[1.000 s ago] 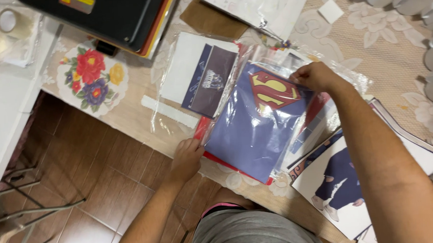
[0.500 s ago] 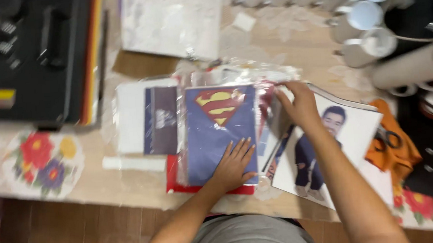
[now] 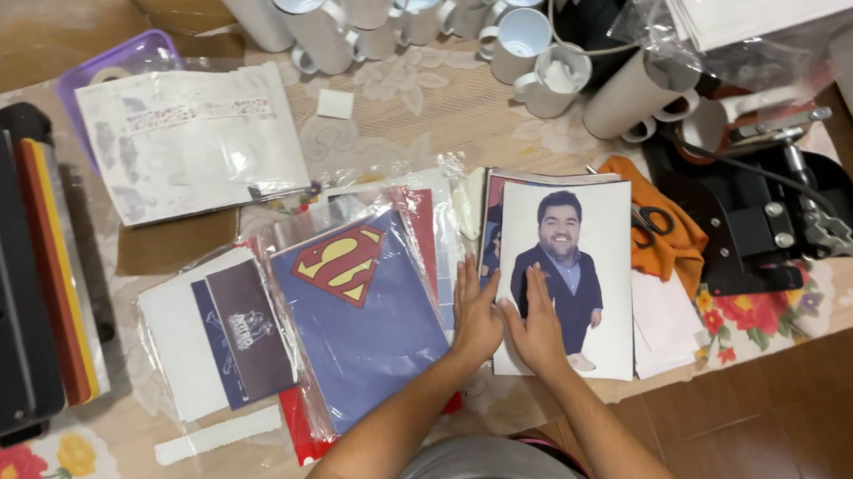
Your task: The person handles several printed transfer sheets with logos and character images, peels off backing paper, and places each sheet into a clear plastic sleeve. The person stacks the packaged sheets on the table next to a heat press and stacks of white mugs.
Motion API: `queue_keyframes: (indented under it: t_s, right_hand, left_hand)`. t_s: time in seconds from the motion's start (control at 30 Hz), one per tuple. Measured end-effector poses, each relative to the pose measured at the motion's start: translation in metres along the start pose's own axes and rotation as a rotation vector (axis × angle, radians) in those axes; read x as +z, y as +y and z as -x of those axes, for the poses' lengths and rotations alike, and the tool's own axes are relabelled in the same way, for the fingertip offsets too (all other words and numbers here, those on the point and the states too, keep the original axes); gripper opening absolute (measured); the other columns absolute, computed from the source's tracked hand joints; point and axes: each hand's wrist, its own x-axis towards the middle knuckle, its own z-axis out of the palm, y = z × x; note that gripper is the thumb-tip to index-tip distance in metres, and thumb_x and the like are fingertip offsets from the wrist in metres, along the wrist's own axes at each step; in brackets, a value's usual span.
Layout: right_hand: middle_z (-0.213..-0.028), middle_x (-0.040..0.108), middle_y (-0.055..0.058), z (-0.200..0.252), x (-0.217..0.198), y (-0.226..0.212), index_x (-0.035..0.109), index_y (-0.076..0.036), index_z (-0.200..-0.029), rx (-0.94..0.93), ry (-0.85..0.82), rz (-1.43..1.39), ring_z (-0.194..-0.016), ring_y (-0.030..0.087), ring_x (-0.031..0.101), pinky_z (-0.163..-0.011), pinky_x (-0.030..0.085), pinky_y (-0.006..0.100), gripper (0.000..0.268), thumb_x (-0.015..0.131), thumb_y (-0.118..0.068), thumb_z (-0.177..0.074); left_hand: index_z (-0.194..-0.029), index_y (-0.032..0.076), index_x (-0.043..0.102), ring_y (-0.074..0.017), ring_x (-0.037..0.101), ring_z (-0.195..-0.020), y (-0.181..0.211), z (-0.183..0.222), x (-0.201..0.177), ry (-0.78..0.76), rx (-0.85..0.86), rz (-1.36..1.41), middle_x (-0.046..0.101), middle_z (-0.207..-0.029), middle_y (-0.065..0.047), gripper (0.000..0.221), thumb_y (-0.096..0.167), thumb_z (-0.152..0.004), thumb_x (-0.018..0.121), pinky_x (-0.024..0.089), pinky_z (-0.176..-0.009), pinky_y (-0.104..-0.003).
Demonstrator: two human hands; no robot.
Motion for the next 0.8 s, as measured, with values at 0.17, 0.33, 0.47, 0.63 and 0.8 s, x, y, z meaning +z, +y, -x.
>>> queue_keyframes:
  t_s: [0.17,0.33,0.47,0.63,0.8]
  right_hand:
    - [-0.127,0.066,0.021,-0.018,-0.008,0.009,0.062,-0.011,-0.137,0.275,0.242,-0.392,-0.111,0.036,0.065,-0.092,0.054,0.043,0.048,0.073,-0.028,-0.093]
    - [-0.091,0.077,0.008,-0.034,-0.015,0.039,0.077,-0.013,-0.113,0.382,0.326,-0.606,-0.078,0.011,0.071,-0.067,0.059,0.024,0.031,0.083,-0.026,-0.086]
    - [-0.088,0.075,0.011,-0.052,-0.014,0.074,0.075,-0.009,-0.111,0.517,0.253,-0.815,-0.073,0.016,0.073,-0.064,0.061,0.028,0.026,0.080,-0.020,-0.088]
    - [-0.093,0.074,0.014,-0.034,-0.051,0.017,0.074,-0.006,-0.114,0.569,0.164,-0.859,-0.082,0.021,0.073,-0.074,0.062,0.035,0.029,0.080,-0.021,-0.089]
    - [-0.080,0.074,0.013,-0.050,-0.032,0.080,0.076,-0.005,-0.105,0.482,0.204,-0.678,-0.068,0.016,0.072,-0.064,0.062,0.030,0.017,0.074,-0.014,-0.091]
  left_hand:
    - [-0.152,0.011,0.043,-0.0410,-0.006,-0.153,0.044,0.013,-0.005,-0.099,0.014,0.140,0.000,-0.169,-0.021,0.061,0.000,-0.092,0.051,0.002,-0.122,-0.053]
    - [-0.157,0.006,0.032,-0.0432,0.011,-0.151,0.022,0.010,0.048,-0.135,0.151,0.359,0.021,-0.164,-0.024,0.073,0.004,-0.090,0.059,0.011,-0.124,-0.050]
    - [-0.144,0.004,0.054,-0.0285,0.046,-0.137,0.044,0.003,0.042,0.013,0.015,0.830,0.053,-0.146,-0.019,0.048,-0.001,-0.097,0.058,0.040,-0.112,-0.039]
    - [-0.141,0.001,0.055,-0.0320,0.063,-0.120,0.036,-0.009,0.063,0.117,-0.232,1.032,0.062,-0.135,-0.020,0.050,0.002,-0.093,0.069,0.060,-0.089,-0.034]
    - [-0.139,0.002,0.057,-0.0246,0.069,-0.105,0.041,-0.016,0.054,0.130,-0.363,0.972,0.065,-0.130,-0.020,0.059,0.016,-0.087,0.081,0.061,-0.075,-0.030]
